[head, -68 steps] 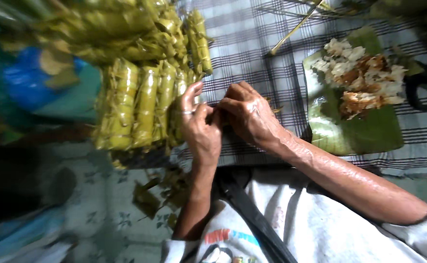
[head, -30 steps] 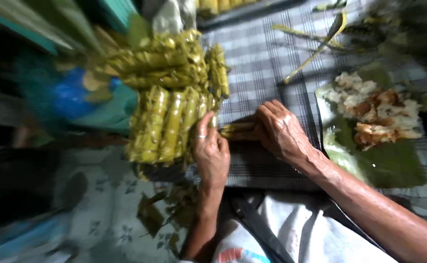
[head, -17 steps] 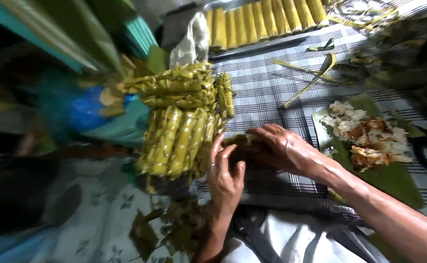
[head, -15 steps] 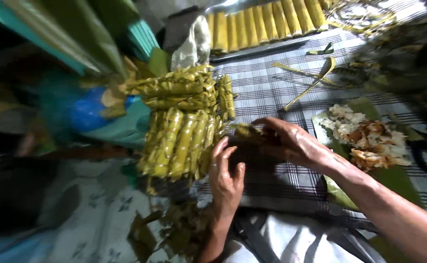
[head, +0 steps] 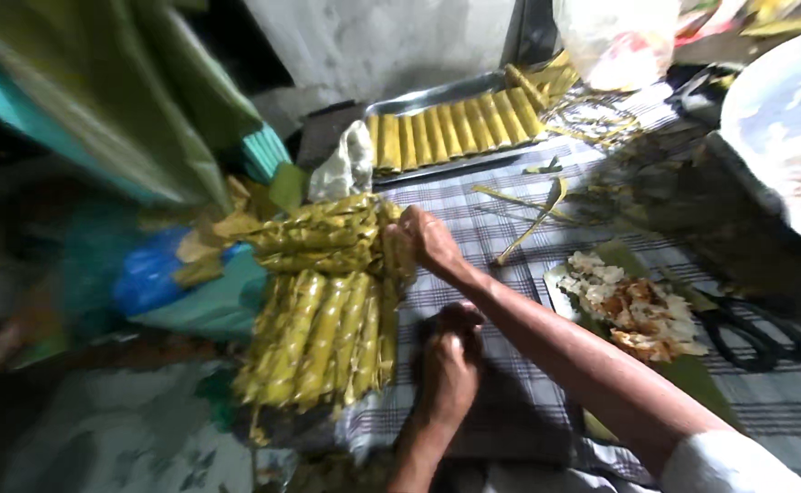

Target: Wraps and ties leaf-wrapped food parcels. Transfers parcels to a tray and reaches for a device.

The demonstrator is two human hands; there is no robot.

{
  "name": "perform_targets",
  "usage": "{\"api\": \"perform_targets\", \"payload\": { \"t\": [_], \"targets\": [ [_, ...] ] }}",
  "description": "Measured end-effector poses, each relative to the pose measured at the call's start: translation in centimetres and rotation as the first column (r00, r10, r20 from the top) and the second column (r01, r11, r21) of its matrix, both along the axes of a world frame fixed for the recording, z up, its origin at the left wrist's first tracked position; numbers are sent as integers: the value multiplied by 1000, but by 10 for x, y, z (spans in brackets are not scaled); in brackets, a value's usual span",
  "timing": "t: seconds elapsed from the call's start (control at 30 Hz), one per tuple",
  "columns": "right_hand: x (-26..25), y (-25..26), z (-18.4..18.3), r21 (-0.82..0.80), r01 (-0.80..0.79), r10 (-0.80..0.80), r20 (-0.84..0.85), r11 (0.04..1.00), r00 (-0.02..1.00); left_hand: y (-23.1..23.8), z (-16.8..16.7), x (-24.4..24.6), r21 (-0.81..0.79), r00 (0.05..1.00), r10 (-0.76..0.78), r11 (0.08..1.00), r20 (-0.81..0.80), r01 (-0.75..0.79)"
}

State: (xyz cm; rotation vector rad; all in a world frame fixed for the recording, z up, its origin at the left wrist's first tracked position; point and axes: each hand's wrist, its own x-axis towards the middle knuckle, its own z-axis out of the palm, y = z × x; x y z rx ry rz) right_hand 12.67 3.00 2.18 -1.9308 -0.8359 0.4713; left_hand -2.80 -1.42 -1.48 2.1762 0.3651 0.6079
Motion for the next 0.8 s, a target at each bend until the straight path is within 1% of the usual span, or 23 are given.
{"api": "perform_targets", "payload": {
  "t": [0.03, 0.1, 0.13, 0.17, 0.2, 0.27, 0.33, 0.4, 0.43, 0.5, 0.53, 0.6, 0.67, 0.73, 0.8],
  "targets": [
    [7, -6, 5, -2, -68, 68, 28, 998, 997, 3, 4, 12, 16, 999, -42, 999, -34, 43],
    [32, -12, 17, -49, -214, 216, 34, 976, 976, 10, 11, 43, -6, 996, -90, 996, -28, 90],
    [47, -10, 24, -107, -266, 270, 24, 958, 963, 13, 15, 60, -49, 996, -90, 995, -22, 89],
    [61, -6, 29, -152, -276, 282, 18, 949, 959, 17, 19, 76, -138, 996, -78, 988, -42, 71],
    [73, -3, 34, -185, -249, 255, 7, 951, 967, 21, 23, 92, -250, 995, -69, 967, -75, 48],
    [95, -2, 47, -210, -163, 166, -4, 964, 986, 26, 20, 120, -429, 999, -28, 903, -16, 19],
    [118, -1, 58, -198, -114, 117, 1, 973, 993, 29, 12, 136, -519, 999, -1, 854, 43, 23],
    [141, 8, 65, -175, -80, 79, -12, 981, 997, 30, 4, 142, -571, 1000, 4, 821, 24, 10],
    [150, 14, 69, -163, -76, 72, -30, 984, 997, 29, 0, 142, -584, 999, 22, 812, 33, 1],
    [167, 37, 71, -136, -67, 59, -62, 988, 996, 27, -7, 143, -556, 990, 85, 831, 108, -10],
    [174, 51, 70, -117, -71, 62, -82, 991, 995, 27, -10, 143, -524, 984, 103, 852, 144, -13],
    [188, 83, 66, -102, -91, 82, -93, 991, 992, 30, -15, 145, -432, 978, 75, 902, 192, 15],
    [200, 116, 61, -161, -102, 93, -64, 982, 994, 34, -11, 141, -401, 986, 18, 915, 165, 51],
    [213, 144, 55, -250, -92, 88, -28, 964, 996, 36, -6, 137, -451, 992, -41, 888, 118, 90],
    [218, 159, 54, -341, -87, 101, 22, 936, 995, 38, -6, 136, -505, 991, -48, 857, 124, 105]
  ]
}}
